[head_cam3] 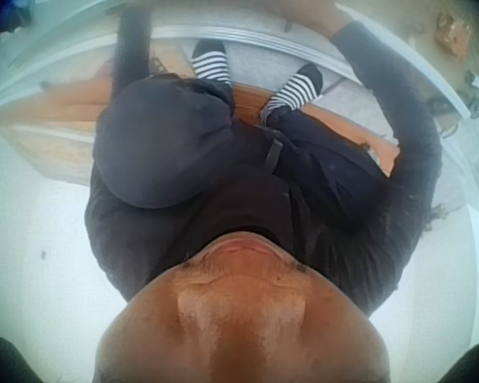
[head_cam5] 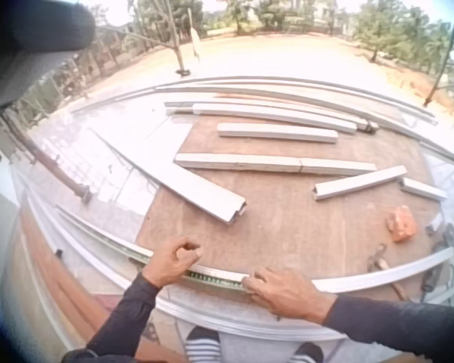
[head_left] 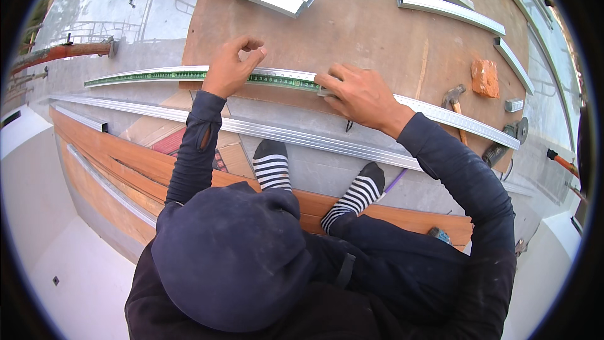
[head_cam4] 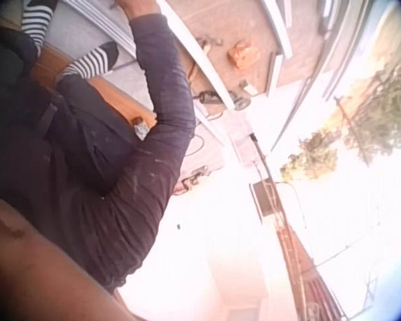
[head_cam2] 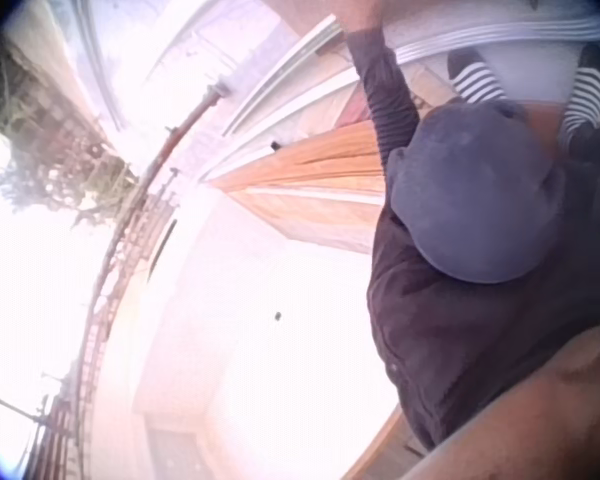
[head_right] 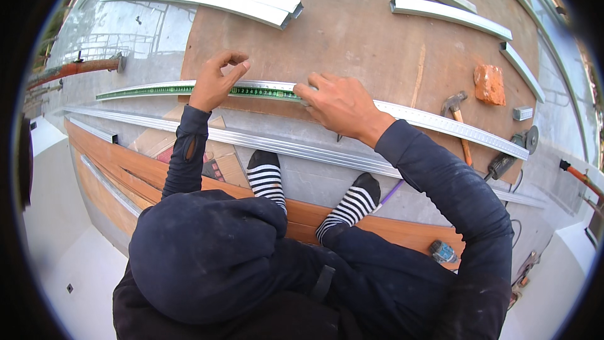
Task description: The person measures and marks aluminum profiles using a measuring tape and a pencil, then cuts a profile with an angle grinder. The person also moves several aluminum profiles and wood boards around the work area on a wooden platform.
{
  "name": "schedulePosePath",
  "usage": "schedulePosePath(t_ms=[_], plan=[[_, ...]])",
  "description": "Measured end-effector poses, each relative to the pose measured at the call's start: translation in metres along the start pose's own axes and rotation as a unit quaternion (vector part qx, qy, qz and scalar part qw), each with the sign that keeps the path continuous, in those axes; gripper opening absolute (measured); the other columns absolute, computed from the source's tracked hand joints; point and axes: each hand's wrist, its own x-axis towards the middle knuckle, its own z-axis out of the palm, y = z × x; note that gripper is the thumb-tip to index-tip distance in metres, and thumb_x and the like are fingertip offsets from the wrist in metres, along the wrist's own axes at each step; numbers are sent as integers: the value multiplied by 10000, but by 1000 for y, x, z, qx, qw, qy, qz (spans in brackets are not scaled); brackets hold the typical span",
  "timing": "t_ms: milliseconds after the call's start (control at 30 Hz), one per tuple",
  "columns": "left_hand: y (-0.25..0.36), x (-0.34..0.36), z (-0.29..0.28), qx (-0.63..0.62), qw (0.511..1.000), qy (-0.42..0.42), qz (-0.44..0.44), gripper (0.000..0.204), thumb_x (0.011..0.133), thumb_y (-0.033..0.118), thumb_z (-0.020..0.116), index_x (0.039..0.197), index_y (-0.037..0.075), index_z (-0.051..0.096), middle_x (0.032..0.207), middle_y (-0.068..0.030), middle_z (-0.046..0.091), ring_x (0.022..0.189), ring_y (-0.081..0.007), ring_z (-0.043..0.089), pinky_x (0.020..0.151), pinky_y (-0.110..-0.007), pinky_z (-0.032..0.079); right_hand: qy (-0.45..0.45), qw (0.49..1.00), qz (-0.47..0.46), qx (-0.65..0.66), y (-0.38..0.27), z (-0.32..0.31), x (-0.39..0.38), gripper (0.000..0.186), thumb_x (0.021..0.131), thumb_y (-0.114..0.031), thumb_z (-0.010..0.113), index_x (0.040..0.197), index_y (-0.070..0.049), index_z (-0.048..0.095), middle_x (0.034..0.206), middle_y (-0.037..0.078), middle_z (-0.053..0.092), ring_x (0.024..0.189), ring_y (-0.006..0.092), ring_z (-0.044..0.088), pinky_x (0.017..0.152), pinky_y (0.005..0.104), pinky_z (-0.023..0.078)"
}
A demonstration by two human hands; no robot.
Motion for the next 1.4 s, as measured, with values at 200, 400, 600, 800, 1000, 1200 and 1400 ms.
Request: schedulePosePath(t_ms=[200,400,600,800,1000,1200,1400], plan=[[-78,-45,-28,85,925,309,-204,367,809,310,773,937,-10,646,787,-106,648,663,-214,612,666,-351,511,-22,1000,8,8,-2,-1,4,287,844,-159,689,1110,-90,605,900,98,584,785,262,630,613,377,521],[-138,-71,-32,-94,870,393,-283,370,815,270,802,960,-9,607,782,-77,638,618,-163,605,454,-234,464,-69,997,33,13,-5,-4,6,320,844,-170,709,1134,-94,598,956,104,593,842,260,612,680,370,520],[-122,-65,-30,-266,824,325,-381,271,850,257,746,901,23,620,730,-56,627,548,-137,607,438,-266,432,-76,996,46,15,-3,-3,4,317,842,-172,711,1126,-93,594,958,110,597,837,271,619,685,379,521],[-115,-64,-35,-307,802,324,-397,221,852,225,722,893,33,621,719,-50,629,545,-134,606,442,-260,438,-60,998,35,12,-5,-5,5,295,844,-173,703,1097,-77,583,933,118,625,832,280,636,666,391,527],[-120,-65,-38,-317,802,310,-399,218,865,231,718,990,69,643,788,-24,666,591,-116,624,504,-255,468,-67,997,35,-10,-7,-3,15,281,807,-152,703,1031,-53,566,811,139,668,736,327,667,580,424,523],[-113,-61,-40,-323,803,309,-395,198,852,178,727,952,39,628,747,-43,669,563,-109,613,469,-236,457,-110,989,96,31,-9,-12,15,288,820,-166,689,1053,-79,544,843,147,651,724,352,641,635,430,495],[-112,-62,-39,-331,799,305,-399,193,850,179,732,950,52,627,749,-32,672,566,-101,611,475,-230,455,-78,995,62,9,2,-14,-1,293,822,-153,686,1085,-92,570,804,120,643,631,300,645,545,386,498]])
